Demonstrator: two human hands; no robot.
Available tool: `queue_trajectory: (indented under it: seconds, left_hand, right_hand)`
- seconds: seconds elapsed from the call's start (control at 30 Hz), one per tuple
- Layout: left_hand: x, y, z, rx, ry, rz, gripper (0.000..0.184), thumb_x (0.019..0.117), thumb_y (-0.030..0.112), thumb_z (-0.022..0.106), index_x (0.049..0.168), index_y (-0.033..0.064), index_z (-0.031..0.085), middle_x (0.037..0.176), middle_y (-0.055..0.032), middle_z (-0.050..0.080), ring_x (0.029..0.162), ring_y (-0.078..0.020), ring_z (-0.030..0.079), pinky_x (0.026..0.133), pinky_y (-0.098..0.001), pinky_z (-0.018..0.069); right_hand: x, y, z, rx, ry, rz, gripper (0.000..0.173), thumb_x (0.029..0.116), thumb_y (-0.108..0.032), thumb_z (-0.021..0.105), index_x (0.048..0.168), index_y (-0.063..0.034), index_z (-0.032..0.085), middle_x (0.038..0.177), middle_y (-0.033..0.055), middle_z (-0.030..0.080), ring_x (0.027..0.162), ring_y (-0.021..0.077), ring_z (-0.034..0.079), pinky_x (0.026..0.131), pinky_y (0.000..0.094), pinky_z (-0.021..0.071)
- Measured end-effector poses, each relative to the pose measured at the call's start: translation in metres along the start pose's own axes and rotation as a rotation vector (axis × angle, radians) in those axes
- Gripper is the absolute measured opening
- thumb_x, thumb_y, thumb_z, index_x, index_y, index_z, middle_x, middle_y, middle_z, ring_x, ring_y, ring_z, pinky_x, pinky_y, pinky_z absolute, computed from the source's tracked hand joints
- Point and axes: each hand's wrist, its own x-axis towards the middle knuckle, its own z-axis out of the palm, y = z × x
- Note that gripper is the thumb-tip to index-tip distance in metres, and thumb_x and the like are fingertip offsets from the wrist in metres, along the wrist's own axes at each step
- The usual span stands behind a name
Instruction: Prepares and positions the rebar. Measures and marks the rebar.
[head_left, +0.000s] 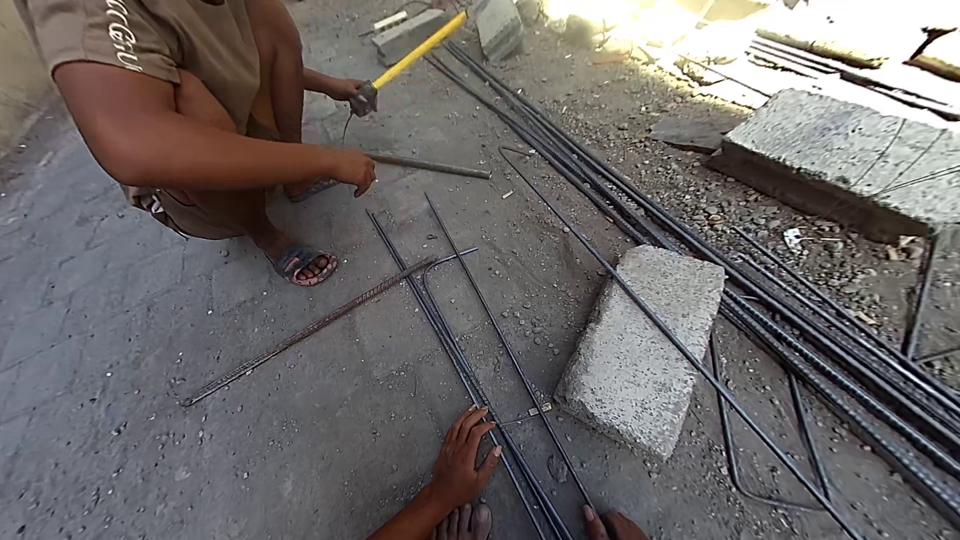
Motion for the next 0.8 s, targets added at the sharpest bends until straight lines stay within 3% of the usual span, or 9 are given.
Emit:
queue_trajectory:
  seconds: [0.13, 0.33, 0.8]
  left_hand:
    - [-0.002, -0.001, 0.004, 0.016, 0.02, 0.008, 0.047, 0.1045, 0.048, 0.047, 0.131, 0.0139, 0.066, 0.148, -0.0109, 0.058, 0.144, -0.0293, 0.046, 0.117, -0.0457, 0.0387]
    - [-0.002, -0.001, 0.008, 0.016, 0.046, 0.017, 0.047, 0.1037, 0.049, 0.048, 0.129, 0.0133, 0.067, 0.146, -0.0118, 0.059, 0.142, -0.0305, 0.049, 0.116, -0.0459, 0.0396]
    - [0.0, -0.001, 0.001, 0.003, 0.024, 0.006, 0.044, 0.1045, 0.046, 0.048, 0.13, 0.0138, 0.066, 0.148, -0.0102, 0.058, 0.143, -0.0293, 0.048, 0.115, -0.0455, 0.0414]
  right_hand:
    - [-0.007, 0.0, 0.006, -0.006, 0.179, -0.045, 0.059, 0.1043, -0.05, 0.049, 0.085, 0.0001, 0.073, 0.083, 0.0185, 0.072, 0.08, 0.0373, 0.074, 0.067, 0.0569, 0.0581]
    - [-0.006, 0.005, 0.015, -0.037, 0.318, -0.075, 0.058, 0.1016, -0.051, 0.051, 0.075, -0.0029, 0.07, 0.073, 0.0137, 0.069, 0.07, 0.0309, 0.072, 0.059, 0.0508, 0.0572]
    - [-0.007, -0.002, 0.013, -0.024, 0.295, -0.086, 0.055, 0.1017, -0.046, 0.054, 0.075, 0.0, 0.07, 0.073, 0.0164, 0.07, 0.07, 0.0343, 0.072, 0.062, 0.0532, 0.0568]
